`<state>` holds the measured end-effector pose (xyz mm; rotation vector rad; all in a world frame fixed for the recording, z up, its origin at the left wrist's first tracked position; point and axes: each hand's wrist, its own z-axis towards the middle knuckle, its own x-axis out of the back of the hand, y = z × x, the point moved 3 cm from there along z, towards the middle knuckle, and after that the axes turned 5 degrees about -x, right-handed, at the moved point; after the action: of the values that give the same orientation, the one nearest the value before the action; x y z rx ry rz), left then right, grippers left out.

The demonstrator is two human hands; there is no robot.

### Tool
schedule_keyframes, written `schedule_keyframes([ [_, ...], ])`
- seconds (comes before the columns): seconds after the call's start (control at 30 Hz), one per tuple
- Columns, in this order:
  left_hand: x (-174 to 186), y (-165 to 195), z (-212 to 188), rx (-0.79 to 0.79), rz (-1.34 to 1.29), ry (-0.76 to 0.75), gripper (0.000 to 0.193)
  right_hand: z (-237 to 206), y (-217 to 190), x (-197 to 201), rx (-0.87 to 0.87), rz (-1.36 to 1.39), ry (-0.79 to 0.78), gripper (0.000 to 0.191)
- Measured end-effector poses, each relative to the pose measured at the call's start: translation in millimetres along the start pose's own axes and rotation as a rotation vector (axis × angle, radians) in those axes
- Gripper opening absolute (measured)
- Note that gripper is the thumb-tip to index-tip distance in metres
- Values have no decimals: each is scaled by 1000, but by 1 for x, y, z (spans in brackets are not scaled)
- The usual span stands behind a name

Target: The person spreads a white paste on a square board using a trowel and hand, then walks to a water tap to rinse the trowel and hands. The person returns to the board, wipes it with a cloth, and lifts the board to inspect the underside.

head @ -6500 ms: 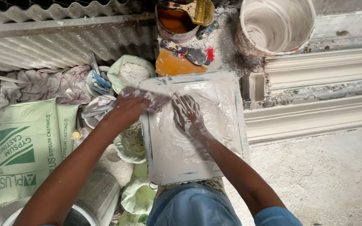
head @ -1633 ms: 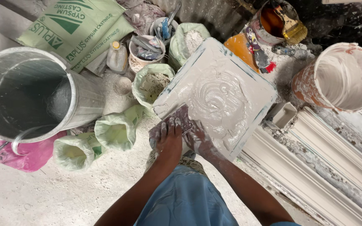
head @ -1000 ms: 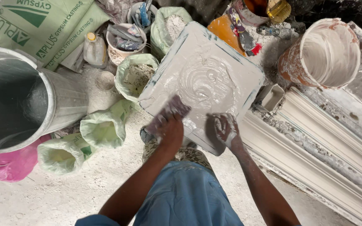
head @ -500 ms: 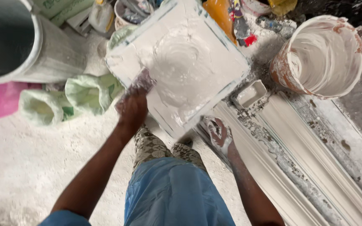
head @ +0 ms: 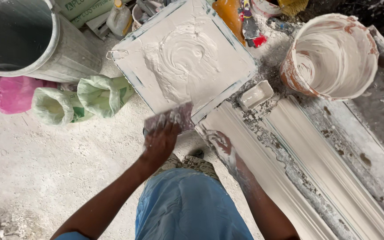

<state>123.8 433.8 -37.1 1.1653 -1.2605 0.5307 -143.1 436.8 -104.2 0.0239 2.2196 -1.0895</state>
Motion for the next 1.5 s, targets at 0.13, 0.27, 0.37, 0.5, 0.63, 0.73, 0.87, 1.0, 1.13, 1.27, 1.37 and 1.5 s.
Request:
schedule_keyframes([
  [0.13, -18, -10, 30, -171, 295, 101, 39, 22, -17, -63, 718, 65, -755, 118],
  [0.27, -43, -11, -3, -309, 229, 248, 22, 16, -6, -67, 595, 48, -397, 99],
  [0.37, -43, -12, -50, -396, 256, 358, 30, 0, 13, -46, 83, 171, -83, 81],
  [0.5, -21, -28, -47, -373, 137, 278, 12, -6, 17, -37, 209, 253, -264, 60],
  [0.63, 13, -69, 20, -129, 326, 319, 23, 7, 23, -36, 107, 206, -33, 59],
  [0.73, 5, -53, 29, -125, 501, 305, 24, 10, 17, -53, 143, 489, -277, 71],
  [0.87, -32, 23, -14, -257, 199, 271, 16, 16, 15, -64, -115, 509, 110, 67],
  [1.0, -22, 42, -7, -331, 34, 167, 24, 22, 5, -77, -104, 625, 57, 72],
  [1.13, 10, 16, 66, -387, 99, 46, 43, 29, 2, -81, -103, 671, 42, 78],
  [1.27, 25, 2, 107, -504, 135, -65, 38, 30, 6, -80, -115, 685, 101, 84],
  [1.37, 28, -20, 76, -497, 206, -424, 24, 17, 9, -72, -115, 685, 124, 84],
  [1.5, 68, -46, 17, -767, 237, -299, 42, -14, -2, -56, 102, 551, -57, 79],
])
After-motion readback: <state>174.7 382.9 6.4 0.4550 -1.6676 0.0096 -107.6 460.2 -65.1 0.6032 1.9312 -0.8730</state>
